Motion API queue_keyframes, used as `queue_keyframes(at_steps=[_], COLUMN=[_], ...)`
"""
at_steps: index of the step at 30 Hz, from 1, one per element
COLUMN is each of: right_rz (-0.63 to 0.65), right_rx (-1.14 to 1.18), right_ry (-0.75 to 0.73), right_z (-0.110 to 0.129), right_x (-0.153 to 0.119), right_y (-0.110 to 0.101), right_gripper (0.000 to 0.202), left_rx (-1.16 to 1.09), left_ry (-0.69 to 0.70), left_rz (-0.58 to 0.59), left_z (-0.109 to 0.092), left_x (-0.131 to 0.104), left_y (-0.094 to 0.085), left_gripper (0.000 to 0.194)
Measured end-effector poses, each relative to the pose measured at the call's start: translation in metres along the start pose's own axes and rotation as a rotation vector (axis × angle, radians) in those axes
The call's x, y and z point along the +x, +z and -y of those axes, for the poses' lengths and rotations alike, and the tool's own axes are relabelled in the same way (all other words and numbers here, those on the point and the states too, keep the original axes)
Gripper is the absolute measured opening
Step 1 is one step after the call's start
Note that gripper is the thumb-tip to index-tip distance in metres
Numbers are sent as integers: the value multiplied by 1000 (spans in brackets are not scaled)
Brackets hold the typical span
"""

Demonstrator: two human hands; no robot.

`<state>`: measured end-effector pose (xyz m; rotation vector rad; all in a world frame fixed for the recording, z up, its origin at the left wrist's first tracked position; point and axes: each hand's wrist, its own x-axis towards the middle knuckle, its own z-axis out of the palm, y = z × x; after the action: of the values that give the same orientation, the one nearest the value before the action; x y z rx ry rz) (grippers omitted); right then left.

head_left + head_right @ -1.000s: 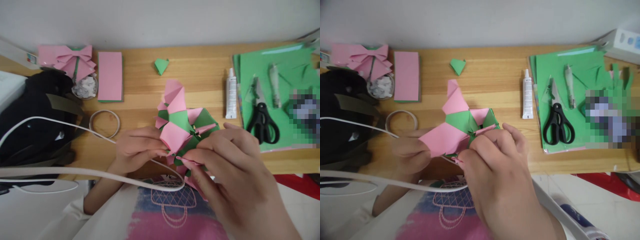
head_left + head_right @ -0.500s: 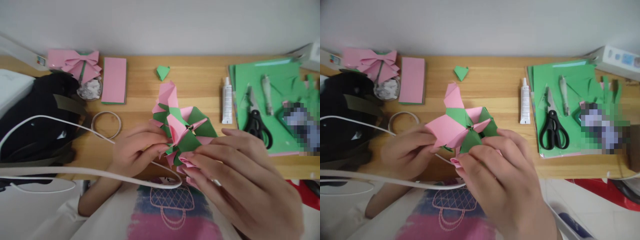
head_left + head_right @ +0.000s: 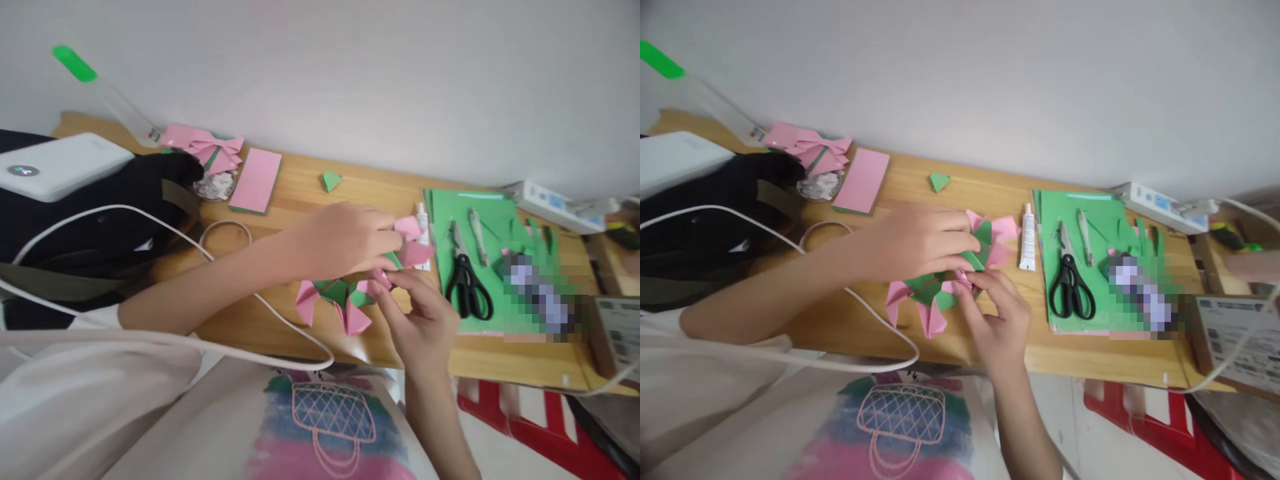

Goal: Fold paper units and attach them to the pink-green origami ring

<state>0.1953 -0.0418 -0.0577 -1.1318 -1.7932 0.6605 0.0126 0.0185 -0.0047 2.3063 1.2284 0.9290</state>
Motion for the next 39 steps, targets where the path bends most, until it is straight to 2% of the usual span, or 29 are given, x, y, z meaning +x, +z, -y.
queue_keyframes(at_steps=[2, 4, 7, 9, 13, 15, 17, 20, 22, 28, 33, 37, 39], right_rz=[-64, -126, -201, -249, -282, -277, -291, -322, -315, -186, -43, -71, -12], right_rx=[32, 101, 181, 184, 112, 55, -18, -183, -310, -544, -455, -388, -447], right_ry=[105, 234, 368, 361, 208, 125, 35, -143, -209, -138, -80, -104, -168], right_z=[-10, -15, -17, -16, -13, -10, -9, -11, -14, -8, 5, 2, -4], right_x=[-16, -31, -48, -55, -60, -60, -59, -56, -53, -47, -44, -34, -25], right_y=[1, 1, 2, 3, 6, 7, 10, 14, 18, 22, -1, -20, -22], right_gripper=[7, 8, 17, 22, 16, 13, 15, 19, 17, 31, 33, 16, 35], left_rx=[61, 169, 174, 140, 212, 279, 343, 375, 385, 434, 408, 377, 358], left_ry=[144, 136, 115, 114, 99, 72, 75, 97, 85, 2, 1, -12, -27], left_rz=[110, 47, -90, -92, -85, -98, -115, -140, -139, -117, -156, -169, -158], left_z=[1, -2, -11, -19, -33, -36, -37, -35, -33, -11, 11, 20, 22], left_x=[-14, -37, -76, -98, -121, -123, -123, -119, -118, -114, -105, -103, -103], left_y=[9, 12, 15, 22, 46, 56, 63, 64, 61, 38, 22, 16, 14], left_gripper=[15, 26, 18, 16, 40, 43, 36, 23, 20, 20, 16, 17, 18])
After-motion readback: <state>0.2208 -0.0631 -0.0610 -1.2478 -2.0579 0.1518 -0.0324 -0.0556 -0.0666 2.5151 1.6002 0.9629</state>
